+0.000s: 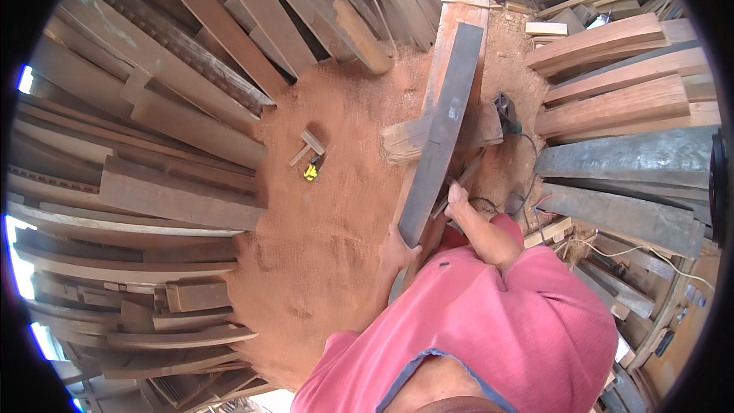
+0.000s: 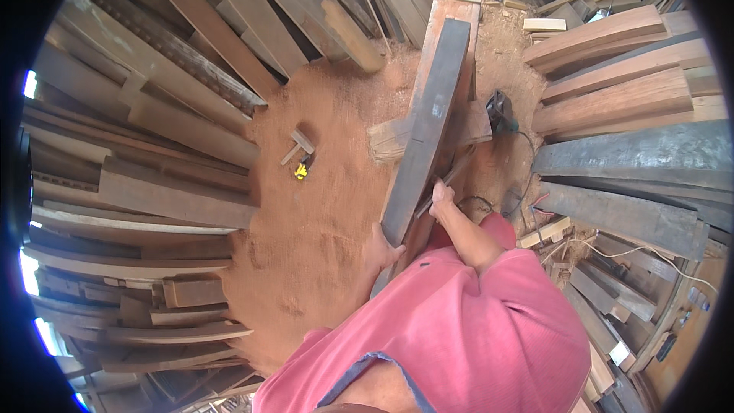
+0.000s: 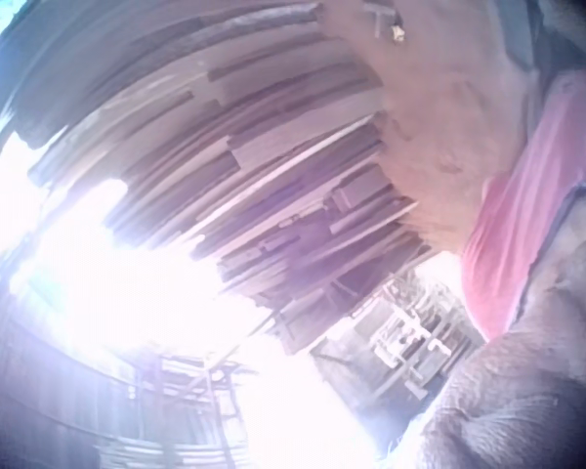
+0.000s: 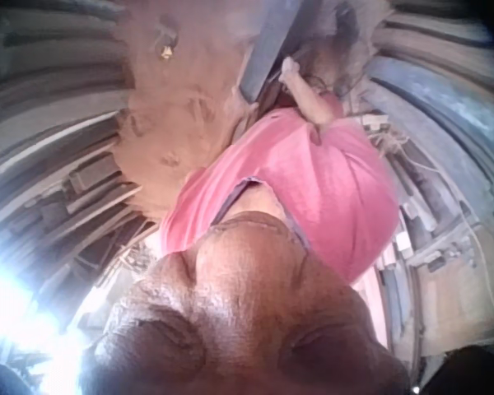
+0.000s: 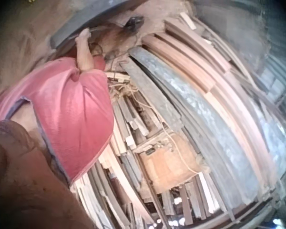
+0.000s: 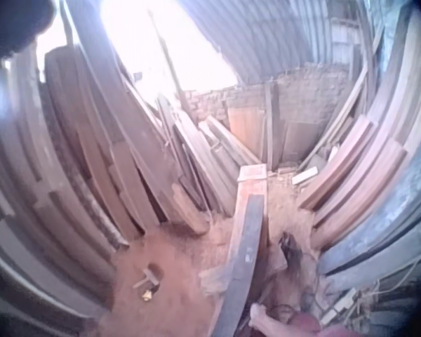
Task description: The person uses a handheld circular saw to cut a long wooden plank into smaller sections. They repeatedly measure the wood with a metal ruler, mark the cut lines, and perform the cuts. After cutting, the person stacks the resulting pieces of wood in a pile.
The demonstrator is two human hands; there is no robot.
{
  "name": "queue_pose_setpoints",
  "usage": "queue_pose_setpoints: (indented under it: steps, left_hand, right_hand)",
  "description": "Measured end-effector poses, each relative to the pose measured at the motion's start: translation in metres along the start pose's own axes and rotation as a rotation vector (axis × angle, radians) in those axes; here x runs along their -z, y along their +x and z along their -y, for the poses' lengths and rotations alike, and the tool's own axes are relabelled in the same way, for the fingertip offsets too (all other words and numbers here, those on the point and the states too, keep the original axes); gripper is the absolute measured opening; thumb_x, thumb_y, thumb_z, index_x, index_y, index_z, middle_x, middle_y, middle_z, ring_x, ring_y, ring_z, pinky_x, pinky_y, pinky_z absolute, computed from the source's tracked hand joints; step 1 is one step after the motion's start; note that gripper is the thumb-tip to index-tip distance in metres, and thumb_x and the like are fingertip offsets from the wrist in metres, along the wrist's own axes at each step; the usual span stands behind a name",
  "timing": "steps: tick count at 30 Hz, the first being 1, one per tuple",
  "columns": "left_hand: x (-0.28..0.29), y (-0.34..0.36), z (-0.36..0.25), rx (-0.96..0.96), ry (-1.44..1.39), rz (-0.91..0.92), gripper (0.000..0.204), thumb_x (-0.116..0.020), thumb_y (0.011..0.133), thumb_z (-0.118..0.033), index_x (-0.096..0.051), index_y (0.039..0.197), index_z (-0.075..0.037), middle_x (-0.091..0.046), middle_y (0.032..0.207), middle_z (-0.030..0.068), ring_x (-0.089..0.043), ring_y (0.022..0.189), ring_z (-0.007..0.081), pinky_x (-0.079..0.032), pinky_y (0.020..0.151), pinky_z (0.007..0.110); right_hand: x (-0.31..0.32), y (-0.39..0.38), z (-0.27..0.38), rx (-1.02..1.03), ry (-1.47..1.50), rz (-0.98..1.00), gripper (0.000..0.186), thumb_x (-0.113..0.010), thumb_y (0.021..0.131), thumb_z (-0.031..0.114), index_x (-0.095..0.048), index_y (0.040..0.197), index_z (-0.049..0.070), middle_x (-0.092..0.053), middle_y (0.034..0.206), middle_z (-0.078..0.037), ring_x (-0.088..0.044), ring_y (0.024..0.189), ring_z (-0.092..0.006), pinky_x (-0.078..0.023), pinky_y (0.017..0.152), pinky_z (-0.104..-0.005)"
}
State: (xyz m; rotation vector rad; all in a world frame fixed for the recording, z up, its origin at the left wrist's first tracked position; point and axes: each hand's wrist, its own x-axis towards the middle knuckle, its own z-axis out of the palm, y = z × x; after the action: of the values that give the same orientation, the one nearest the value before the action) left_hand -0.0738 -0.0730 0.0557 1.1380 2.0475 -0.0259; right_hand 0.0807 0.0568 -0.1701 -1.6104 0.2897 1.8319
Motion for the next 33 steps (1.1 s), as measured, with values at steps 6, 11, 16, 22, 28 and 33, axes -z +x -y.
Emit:
queue_pose_setpoints:
  steps: [6, 11, 16, 22, 28, 33]
  left_hand:
    - [0.014, 0.013, 0.018, -0.064, -0.047, 0.035, 0.102, -0.087, 0.066, -0.04, -0.04, 0.144, 0.006, -0.068, 0.121, 0.0333, -0.067, 0.114, 0.0498, -0.054, 0.1, 0.051]
    - [0.012, 0.039, 0.025, -0.194, -0.202, 0.193, 0.116, -0.088, 0.064, -0.041, -0.033, 0.153, 0.009, -0.062, 0.134, 0.0338, -0.06, 0.129, 0.0433, -0.045, 0.112, 0.045]
    - [-0.009, 0.063, 0.039, -0.158, -0.319, 0.236, 0.104, -0.083, 0.077, -0.046, -0.038, 0.152, 0.01, -0.056, 0.142, 0.0345, -0.055, 0.134, 0.0435, -0.041, 0.116, 0.046]
    - [-0.022, 0.078, 0.047, -0.038, -0.249, 0.048, 0.096, -0.079, 0.085, -0.049, -0.041, 0.152, 0.009, -0.052, 0.148, 0.0327, -0.051, 0.138, 0.0442, -0.039, 0.118, 0.048]
    - [-0.013, 0.079, 0.062, -0.177, -0.201, 0.04, 0.101, -0.085, 0.082, -0.045, -0.039, 0.154, 0.007, -0.049, 0.152, 0.0327, -0.047, 0.143, 0.0442, -0.036, 0.121, 0.048]
    - [-0.027, 0.062, 0.075, -0.191, -0.26, -0.049, 0.108, -0.086, 0.08, -0.048, -0.035, 0.156, 0.009, -0.044, 0.155, 0.0342, -0.043, 0.147, 0.045, -0.034, 0.123, 0.048]
  right_hand:
    - [-0.031, -0.049, 0.03, 0.107, -0.23, -0.112, 0.066, -0.069, 0.092, 0.033, -0.053, 0.138, -0.012, -0.059, 0.139, -0.026, -0.062, 0.123, -0.036, -0.049, 0.107, -0.0512]
    - [0.014, -0.029, 0.047, 0.135, -0.232, -0.004, 0.042, -0.072, 0.09, 0.028, -0.065, 0.106, -0.01, -0.067, 0.096, -0.015, -0.067, 0.085, -0.0278, -0.055, 0.077, -0.0466]
    - [0.008, -0.069, 0.054, 0.216, -0.181, 0.066, 0.034, -0.077, 0.094, 0.032, -0.062, 0.088, 0.002, -0.061, 0.076, -0.004, -0.06, 0.062, -0.0189, -0.049, 0.054, -0.0396]
    - [0.002, -0.054, 0.041, 0.232, -0.194, 0.2, 0.042, -0.084, 0.09, 0.038, -0.06, 0.09, 0.003, -0.057, 0.071, -0.003, -0.056, 0.055, -0.0164, -0.043, 0.046, -0.0359]
    - [-0.007, -0.019, 0.024, 0.237, -0.229, 0.157, 0.045, -0.08, 0.093, 0.043, -0.062, 0.094, 0.002, -0.059, 0.081, -0.006, -0.057, 0.068, -0.018, -0.049, 0.059, -0.0395]
    - [-0.004, -0.02, 0.03, 0.15, -0.184, 0.144, 0.068, -0.076, 0.096, 0.044, -0.055, 0.135, -0.008, -0.064, 0.124, -0.017, -0.064, 0.104, -0.0287, -0.055, 0.087, -0.0508]
